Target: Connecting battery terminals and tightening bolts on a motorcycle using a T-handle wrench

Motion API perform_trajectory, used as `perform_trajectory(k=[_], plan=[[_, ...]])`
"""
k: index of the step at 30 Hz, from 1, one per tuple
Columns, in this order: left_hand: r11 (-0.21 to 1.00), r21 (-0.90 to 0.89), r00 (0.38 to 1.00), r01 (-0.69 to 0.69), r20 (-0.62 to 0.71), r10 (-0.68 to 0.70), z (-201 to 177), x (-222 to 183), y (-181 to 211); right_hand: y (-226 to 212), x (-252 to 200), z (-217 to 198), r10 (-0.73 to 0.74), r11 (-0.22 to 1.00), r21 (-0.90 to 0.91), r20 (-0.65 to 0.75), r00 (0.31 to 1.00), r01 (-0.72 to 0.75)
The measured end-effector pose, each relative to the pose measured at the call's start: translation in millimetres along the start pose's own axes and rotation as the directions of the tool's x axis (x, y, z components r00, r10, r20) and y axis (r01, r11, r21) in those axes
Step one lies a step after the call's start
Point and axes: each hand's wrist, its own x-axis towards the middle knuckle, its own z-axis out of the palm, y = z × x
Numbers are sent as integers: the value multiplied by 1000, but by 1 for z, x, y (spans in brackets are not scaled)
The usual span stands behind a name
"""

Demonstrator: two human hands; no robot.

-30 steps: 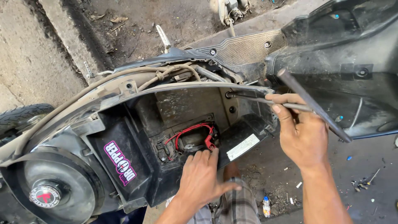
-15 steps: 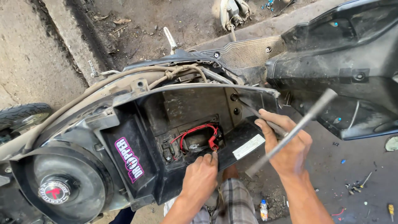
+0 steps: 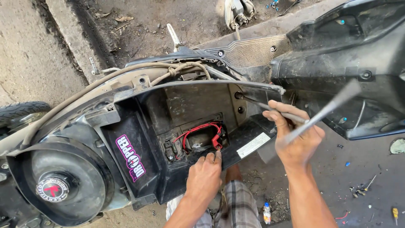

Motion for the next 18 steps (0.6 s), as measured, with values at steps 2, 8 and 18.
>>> perform_trajectory(k=[2,8,18], plan=[[1000,2,1000,6,14,-6,0,-1,-1,6,8,2,-111,984,-148,-95,989,96],[998,-37,997,45,66,-42,-12,3,4,-2,20,-7,15,988,151,136,991,-35],[994,-102,991,45,129,-31,-46,1,0,16,13,-4,18,998,55,34,999,-20]])
